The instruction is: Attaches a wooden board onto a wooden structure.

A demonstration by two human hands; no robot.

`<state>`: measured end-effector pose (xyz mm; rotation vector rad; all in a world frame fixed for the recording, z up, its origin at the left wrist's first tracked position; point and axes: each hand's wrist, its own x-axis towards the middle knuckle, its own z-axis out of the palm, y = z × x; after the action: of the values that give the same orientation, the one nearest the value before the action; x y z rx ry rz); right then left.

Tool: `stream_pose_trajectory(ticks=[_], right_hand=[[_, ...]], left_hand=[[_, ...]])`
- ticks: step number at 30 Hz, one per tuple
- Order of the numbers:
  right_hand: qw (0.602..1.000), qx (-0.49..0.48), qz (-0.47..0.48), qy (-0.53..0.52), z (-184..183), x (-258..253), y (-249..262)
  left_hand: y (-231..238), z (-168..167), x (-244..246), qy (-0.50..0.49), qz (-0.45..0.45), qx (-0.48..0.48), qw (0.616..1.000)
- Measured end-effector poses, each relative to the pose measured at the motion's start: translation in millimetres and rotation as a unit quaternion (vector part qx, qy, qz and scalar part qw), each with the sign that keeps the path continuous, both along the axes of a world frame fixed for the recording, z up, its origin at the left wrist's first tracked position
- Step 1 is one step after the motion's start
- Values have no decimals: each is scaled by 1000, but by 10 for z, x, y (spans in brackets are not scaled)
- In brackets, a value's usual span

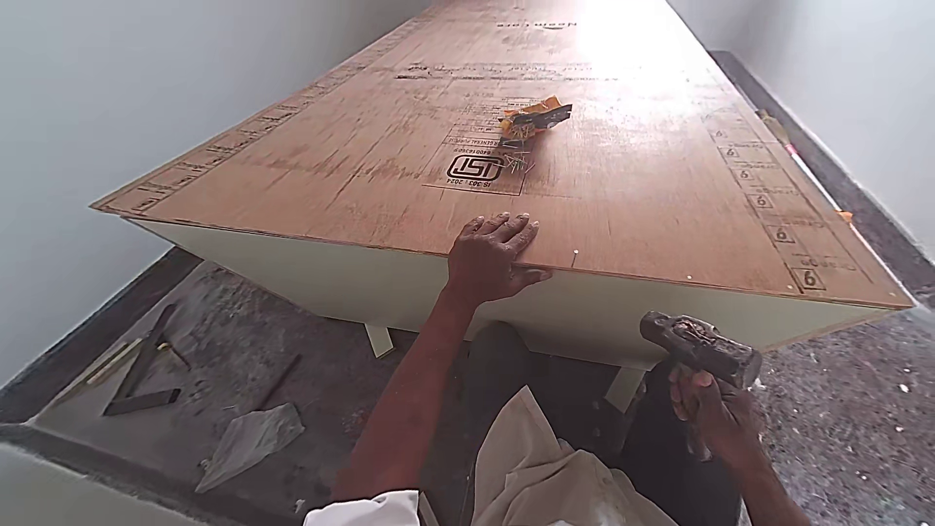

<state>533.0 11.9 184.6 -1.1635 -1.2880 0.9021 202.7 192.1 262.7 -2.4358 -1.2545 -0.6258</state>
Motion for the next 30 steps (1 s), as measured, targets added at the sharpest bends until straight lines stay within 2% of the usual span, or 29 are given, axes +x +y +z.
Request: stream_pose_trajectory(ticks=[2,5,8,10,16,30], right_hand=[[1000,8,7,-25,7,-59,38],[986,76,-10,-150,-51,-118,112],[934,192,-32,-298,62,-291,181],[911,242,-23,-332,128,-429,216],[891,296,-17,-344,140,-716,374],[915,243,-40,-319,-5,-636,374]], left_hand=[[10,-23,2,-5,8,17,1000],[7,-68,21,-15,25,26,999],[29,-79,27,-22,34,35,999],[32,-79,31,-24,40,34,998],[56,-115,33,-24,42,80,996],[44,-125,36,-15,50,97,994]])
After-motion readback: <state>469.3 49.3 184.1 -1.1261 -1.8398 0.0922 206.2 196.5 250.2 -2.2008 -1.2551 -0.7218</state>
